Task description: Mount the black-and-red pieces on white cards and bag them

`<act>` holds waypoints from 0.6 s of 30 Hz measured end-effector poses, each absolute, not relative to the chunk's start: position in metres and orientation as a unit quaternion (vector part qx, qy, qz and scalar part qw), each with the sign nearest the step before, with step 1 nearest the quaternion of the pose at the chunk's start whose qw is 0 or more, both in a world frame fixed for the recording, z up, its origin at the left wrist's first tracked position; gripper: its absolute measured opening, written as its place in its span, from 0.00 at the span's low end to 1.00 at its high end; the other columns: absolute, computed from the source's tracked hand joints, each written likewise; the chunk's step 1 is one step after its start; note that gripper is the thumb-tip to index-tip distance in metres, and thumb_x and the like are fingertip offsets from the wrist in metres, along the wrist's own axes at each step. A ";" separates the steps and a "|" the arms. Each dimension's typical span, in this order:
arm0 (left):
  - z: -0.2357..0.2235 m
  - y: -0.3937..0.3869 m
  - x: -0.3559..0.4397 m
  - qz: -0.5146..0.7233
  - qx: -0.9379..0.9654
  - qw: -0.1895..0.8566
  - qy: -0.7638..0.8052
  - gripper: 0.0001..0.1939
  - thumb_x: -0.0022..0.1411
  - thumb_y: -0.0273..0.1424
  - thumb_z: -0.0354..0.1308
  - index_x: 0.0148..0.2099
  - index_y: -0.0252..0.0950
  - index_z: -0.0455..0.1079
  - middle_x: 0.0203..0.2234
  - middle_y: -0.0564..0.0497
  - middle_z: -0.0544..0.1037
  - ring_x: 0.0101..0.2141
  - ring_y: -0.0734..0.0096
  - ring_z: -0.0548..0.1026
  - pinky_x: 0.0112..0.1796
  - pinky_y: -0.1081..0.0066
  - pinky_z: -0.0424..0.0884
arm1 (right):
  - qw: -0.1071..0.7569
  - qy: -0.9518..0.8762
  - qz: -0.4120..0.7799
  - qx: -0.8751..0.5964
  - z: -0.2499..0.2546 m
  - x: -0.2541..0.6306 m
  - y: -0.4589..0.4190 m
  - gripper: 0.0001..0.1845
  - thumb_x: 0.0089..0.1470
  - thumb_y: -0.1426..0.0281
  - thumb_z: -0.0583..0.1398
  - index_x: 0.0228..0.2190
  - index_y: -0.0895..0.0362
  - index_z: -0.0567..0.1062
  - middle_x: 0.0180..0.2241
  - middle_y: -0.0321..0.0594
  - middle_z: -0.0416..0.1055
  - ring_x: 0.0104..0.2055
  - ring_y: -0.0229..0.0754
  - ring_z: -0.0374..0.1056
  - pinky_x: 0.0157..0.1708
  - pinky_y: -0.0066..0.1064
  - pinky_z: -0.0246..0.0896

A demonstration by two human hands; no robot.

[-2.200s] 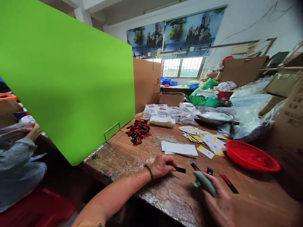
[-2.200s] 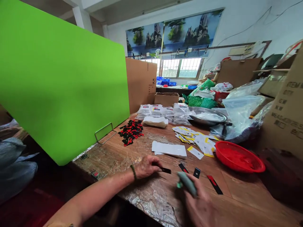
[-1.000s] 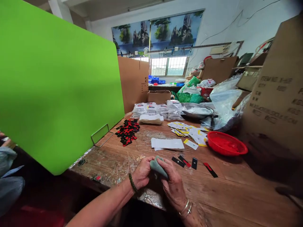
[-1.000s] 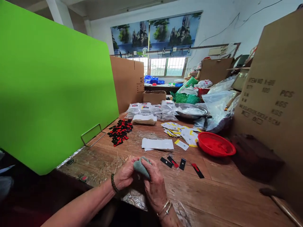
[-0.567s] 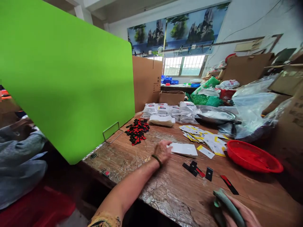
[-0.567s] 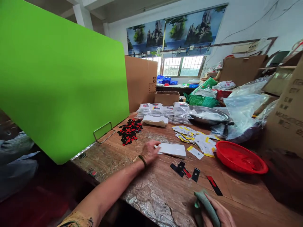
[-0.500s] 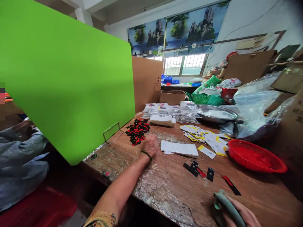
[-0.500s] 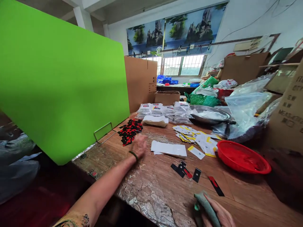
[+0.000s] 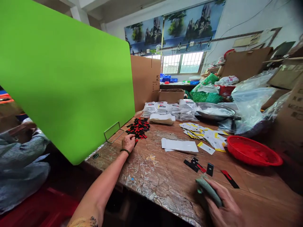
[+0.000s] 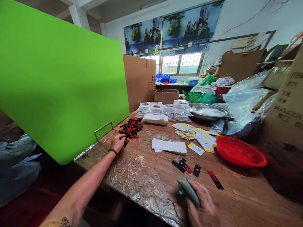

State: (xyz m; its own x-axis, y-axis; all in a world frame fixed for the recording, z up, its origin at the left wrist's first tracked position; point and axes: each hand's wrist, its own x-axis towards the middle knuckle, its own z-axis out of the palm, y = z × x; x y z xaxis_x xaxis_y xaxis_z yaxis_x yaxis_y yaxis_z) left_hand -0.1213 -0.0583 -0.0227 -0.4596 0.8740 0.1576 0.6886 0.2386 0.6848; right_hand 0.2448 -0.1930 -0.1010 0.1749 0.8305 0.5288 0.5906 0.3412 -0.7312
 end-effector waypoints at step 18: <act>-0.056 -0.116 0.086 0.328 0.633 0.498 0.493 0.15 0.49 0.23 0.57 0.40 0.35 0.79 0.30 0.49 0.80 0.25 0.72 0.73 0.30 0.71 0.71 | 0.567 -0.481 0.111 -0.660 -0.094 0.260 -0.151 0.23 0.51 0.52 0.59 0.38 0.59 0.76 0.38 0.44 0.68 0.39 0.48 0.63 0.41 0.41 0.60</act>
State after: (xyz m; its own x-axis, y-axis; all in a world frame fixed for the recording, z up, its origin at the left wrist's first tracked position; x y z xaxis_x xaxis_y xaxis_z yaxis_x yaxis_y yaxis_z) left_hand 0.0857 -0.1158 -0.0560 0.2978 0.9516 -0.0763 0.2971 -0.0164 0.9547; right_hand 0.2599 -0.1506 -0.0945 0.5132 0.7601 0.3987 0.5086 0.1048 -0.8546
